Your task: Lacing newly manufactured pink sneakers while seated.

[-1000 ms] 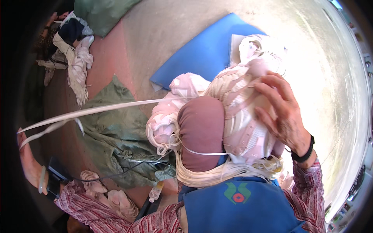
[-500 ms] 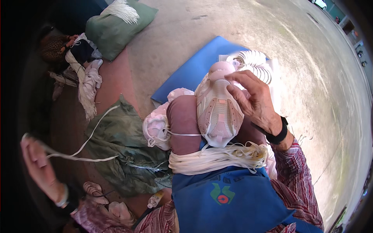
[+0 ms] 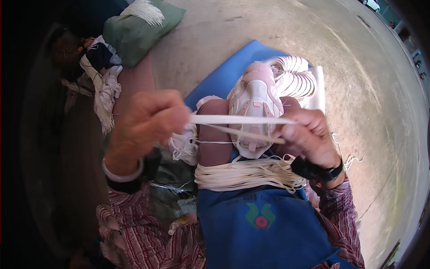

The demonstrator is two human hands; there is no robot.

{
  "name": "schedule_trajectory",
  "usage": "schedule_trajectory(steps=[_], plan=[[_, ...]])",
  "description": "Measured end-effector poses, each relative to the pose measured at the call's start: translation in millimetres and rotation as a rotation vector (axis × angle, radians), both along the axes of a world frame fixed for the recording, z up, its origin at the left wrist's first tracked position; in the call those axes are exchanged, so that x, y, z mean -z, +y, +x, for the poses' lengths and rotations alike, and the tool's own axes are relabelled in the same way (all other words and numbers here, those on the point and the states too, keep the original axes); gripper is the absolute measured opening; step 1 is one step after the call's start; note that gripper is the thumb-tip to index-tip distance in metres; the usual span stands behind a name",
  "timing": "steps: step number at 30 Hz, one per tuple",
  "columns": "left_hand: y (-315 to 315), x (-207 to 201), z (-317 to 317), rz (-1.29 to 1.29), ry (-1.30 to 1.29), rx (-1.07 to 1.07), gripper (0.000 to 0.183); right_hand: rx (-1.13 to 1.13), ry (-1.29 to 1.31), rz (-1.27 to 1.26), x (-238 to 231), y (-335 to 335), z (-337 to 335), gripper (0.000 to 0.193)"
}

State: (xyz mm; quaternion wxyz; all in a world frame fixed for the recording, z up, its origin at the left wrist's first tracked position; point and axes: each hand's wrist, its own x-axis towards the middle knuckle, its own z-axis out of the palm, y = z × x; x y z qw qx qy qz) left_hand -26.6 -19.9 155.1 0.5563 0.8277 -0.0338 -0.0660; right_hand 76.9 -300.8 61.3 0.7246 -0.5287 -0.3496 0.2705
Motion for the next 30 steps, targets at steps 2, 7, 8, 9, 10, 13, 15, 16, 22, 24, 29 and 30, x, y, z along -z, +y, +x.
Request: schedule_trajectory(steps=[2, 7, 8, 9, 10, 13, 15, 16, 22, 24, 29, 30], plan=[[48.7, 15.4, -39.2, -0.101, -0.051, -0.154, 0.033, 0.234, 0.045, -0.087, 9.8, -31.8, 21.5, 0.03], [141.7, 6.7, -117.5, -0.48, -0.318, -0.74, 0.036, 0.359, -0.046, -0.257, 52.8, -82.2, 63.5, 0.023], [158.9, 1.7, -128.7, -0.593, -0.361, -0.709, 0.036, 0.363, 0.001, -0.282, 59.6, -94.5, 67.1, 0.023], [185.8, -4.2, -150.1, -0.666, -0.381, -0.711, 0.037, 0.357, 0.046, -0.299, 68.3, -107.2, 74.4, 0.024], [221.7, -3.2, -174.6, -0.694, -0.423, -0.715, 0.038, 0.438, -0.054, -0.372, 75.3, -119.7, 80.5, 0.026], [222.2, 20.1, -167.9, -0.718, -0.438, -0.807, 0.039, 0.569, -0.028, -0.471, 91.7, -128.2, 86.5, 0.026], [110.3, 41.6, -92.5, -0.612, -0.361, -0.952, 0.039, 0.53, -0.209, -0.544, 115.1, -107.4, 85.1, 0.02], [88.9, 68.5, -67.9, -0.59, -0.246, -0.814, 0.031, 0.518, -0.386, -0.886, 120.4, -103.4, 83.4, 0.013], [-49.7, 142.3, 25.1, 0.53, -0.015, -0.37, 0.054, 0.439, -0.486, -0.499, 88.4, -19.9, 30.9, 0.029], [-63.4, 161.6, 35.8, 0.584, 0.019, -0.325, 0.055, 0.409, -0.675, -0.469, 80.4, 0.1, 20.2, 0.045], [-64.4, 177.4, 36.9, 0.596, 0.046, -0.259, 0.057, 0.325, -0.824, -0.541, 101.4, 15.7, 17.4, 0.059], [-64.1, 180.6, 36.8, 0.599, 0.05, -0.257, 0.057, 0.327, -0.825, -0.518, 105.8, 15.2, 20.7, 0.058]])
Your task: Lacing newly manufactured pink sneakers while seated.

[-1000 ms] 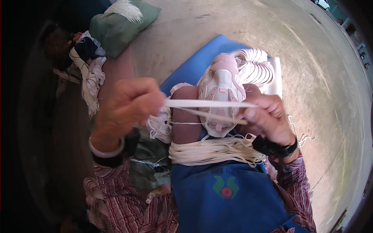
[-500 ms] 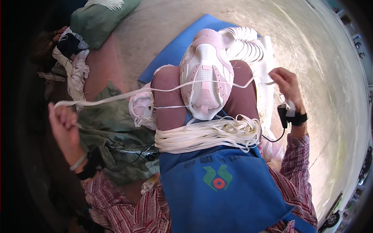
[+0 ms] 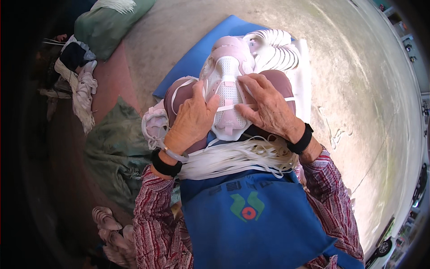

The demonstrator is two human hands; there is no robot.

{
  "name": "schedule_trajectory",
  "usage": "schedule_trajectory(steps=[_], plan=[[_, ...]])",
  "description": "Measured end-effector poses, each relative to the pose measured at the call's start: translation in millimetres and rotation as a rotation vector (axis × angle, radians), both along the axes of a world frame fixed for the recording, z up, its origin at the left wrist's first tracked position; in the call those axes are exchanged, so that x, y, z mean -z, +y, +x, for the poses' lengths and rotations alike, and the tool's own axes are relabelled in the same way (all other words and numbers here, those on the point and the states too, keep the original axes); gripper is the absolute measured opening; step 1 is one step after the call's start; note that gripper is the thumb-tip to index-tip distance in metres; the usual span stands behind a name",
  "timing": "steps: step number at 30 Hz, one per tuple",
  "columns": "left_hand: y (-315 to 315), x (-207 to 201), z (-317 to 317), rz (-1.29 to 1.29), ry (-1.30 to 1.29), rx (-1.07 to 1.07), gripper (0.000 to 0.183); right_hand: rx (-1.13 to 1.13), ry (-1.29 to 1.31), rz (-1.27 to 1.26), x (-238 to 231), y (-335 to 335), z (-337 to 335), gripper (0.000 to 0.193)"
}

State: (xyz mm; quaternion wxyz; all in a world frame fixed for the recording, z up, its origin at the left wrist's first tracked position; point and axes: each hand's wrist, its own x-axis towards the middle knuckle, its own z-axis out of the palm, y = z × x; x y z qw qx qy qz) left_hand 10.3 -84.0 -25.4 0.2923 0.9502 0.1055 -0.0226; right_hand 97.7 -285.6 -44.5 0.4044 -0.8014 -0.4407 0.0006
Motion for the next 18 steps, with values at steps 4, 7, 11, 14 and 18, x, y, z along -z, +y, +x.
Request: schedule_trajectory(steps=[4, 7, 11, 14, 18], plan=[[3.5, 8.8, 1.1, -0.067, -0.06, -0.001, 0.054, -0.046, 0.071, -0.042, -4.2, 0.0, 10.5, 0.057], [5.3, 18.3, 0.0, -0.081, -0.081, -0.005, 0.055, -0.044, -0.022, 0.024, 4.3, -3.2, 8.2, 0.055], [8.3, 20.8, -10.0, -0.134, -0.196, -0.054, 0.057, 0.063, 0.181, 0.143, -14.1, -28.3, 7.6, 0.038], [18.9, 19.9, -18.8, -0.359, -0.283, -0.097, 0.048, 0.165, 0.158, 0.148, -22.4, -67.9, 15.3, 0.016], [57.9, -16.7, -38.9, -0.664, -0.204, -0.235, 0.026, 0.249, 0.131, 0.07, -16.1, -114.1, 8.2, 0.019]])
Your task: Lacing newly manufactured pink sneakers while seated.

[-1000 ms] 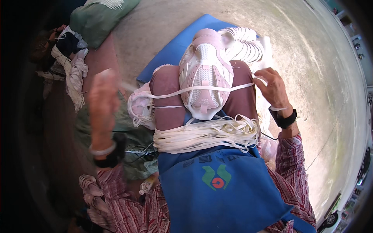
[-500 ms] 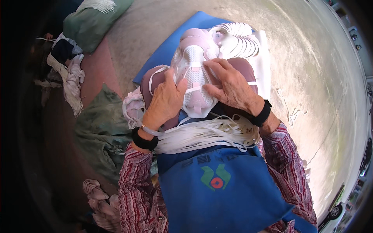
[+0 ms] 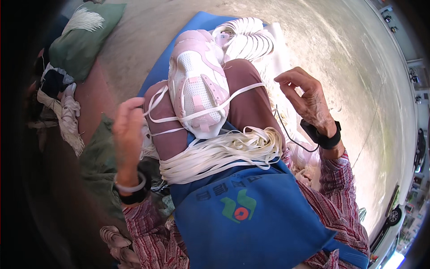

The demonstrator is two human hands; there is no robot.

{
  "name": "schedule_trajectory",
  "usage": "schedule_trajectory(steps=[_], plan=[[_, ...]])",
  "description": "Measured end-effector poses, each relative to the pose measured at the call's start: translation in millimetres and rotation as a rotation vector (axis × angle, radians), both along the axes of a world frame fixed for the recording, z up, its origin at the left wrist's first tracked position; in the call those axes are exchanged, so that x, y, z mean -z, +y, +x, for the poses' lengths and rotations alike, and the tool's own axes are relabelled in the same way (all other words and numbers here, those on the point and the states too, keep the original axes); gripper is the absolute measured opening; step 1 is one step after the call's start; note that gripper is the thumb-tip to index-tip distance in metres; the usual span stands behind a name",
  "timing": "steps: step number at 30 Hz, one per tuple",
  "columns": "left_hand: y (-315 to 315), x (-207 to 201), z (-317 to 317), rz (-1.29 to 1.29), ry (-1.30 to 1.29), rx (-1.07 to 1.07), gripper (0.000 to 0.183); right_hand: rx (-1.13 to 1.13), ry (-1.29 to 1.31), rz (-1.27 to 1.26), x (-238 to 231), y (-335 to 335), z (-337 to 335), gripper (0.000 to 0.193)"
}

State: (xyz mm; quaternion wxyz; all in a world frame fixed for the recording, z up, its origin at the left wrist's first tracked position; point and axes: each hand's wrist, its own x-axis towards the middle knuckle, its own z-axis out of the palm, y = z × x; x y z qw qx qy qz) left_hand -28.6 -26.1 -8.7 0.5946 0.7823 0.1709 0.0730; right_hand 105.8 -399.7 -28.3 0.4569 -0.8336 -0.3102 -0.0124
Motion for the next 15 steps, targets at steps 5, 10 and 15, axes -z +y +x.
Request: schedule_trajectory(steps=[5, 10, 15], plan=[[70.8, -72.0, -59.8, -0.373, -0.356, 0.006, 0.025, 0.063, 0.126, -0.239, 12.1, 25.0, -14.7, 0.04], [94.0, -102.1, -101.7, -0.947, -0.753, 0.039, 0.039, -0.067, -0.116, -0.217, 38.0, 51.6, -1.6, 0.029], [42.3, -55.7, -67.4, -0.744, -0.541, 0.336, 0.047, -0.362, -0.098, 0.017, -3.1, 82.7, -18.3, 0.024]])
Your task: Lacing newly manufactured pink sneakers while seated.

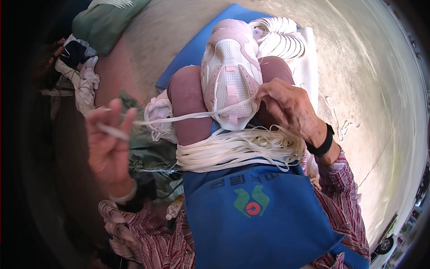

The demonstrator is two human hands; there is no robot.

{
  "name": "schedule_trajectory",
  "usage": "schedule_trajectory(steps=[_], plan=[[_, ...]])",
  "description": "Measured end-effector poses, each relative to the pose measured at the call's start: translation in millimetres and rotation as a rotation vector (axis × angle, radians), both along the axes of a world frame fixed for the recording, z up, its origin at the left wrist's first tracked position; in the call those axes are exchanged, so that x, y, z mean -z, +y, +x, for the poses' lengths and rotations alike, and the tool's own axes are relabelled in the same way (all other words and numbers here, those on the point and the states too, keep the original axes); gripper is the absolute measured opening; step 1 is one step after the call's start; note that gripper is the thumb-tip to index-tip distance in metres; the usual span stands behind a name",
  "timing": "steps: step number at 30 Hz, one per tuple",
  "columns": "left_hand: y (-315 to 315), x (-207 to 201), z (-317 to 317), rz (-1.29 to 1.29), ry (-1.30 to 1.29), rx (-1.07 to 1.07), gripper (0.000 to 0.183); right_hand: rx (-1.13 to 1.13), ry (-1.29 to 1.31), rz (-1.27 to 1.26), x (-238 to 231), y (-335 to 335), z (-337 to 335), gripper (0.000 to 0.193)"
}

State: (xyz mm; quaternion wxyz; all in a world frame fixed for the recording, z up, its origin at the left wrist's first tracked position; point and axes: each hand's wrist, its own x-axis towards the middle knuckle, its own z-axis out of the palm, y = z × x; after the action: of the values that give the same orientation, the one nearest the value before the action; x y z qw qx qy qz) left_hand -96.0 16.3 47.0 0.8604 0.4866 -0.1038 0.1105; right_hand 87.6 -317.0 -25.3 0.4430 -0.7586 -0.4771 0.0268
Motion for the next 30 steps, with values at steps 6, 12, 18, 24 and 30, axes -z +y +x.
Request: schedule_trajectory(steps=[6, 12, 18, 24, 30], plan=[[-53.9, 27.0, 42.5, 0.333, 0.126, -0.179, 0.03, 0.067, 0.015, -0.072, 11.7, -10.0, -4.8, 0.034], [-45.8, 48.4, 35.0, 0.657, 0.418, -0.4, 0.017, 0.237, -0.066, -0.261, 36.9, -22.8, 9.5, 0.022], [-37.2, 29.6, 26.6, 1.43, 0.078, -0.94, 0.019, -0.136, -0.138, 0.219, -24.7, 6.0, -16.2, 0.023], [-80.8, 44.7, 34.1, 0.384, 0.607, -0.128, 0.022, -0.112, 0.193, -0.067, -3.1, -15.7, -16.0, 0.02], [-36.4, 52.1, 23.3, 0.629, 0.56, -0.453, 0.029, 0.488, 0.075, -0.234, 19.9, -70.0, -9.6, 0.017]])
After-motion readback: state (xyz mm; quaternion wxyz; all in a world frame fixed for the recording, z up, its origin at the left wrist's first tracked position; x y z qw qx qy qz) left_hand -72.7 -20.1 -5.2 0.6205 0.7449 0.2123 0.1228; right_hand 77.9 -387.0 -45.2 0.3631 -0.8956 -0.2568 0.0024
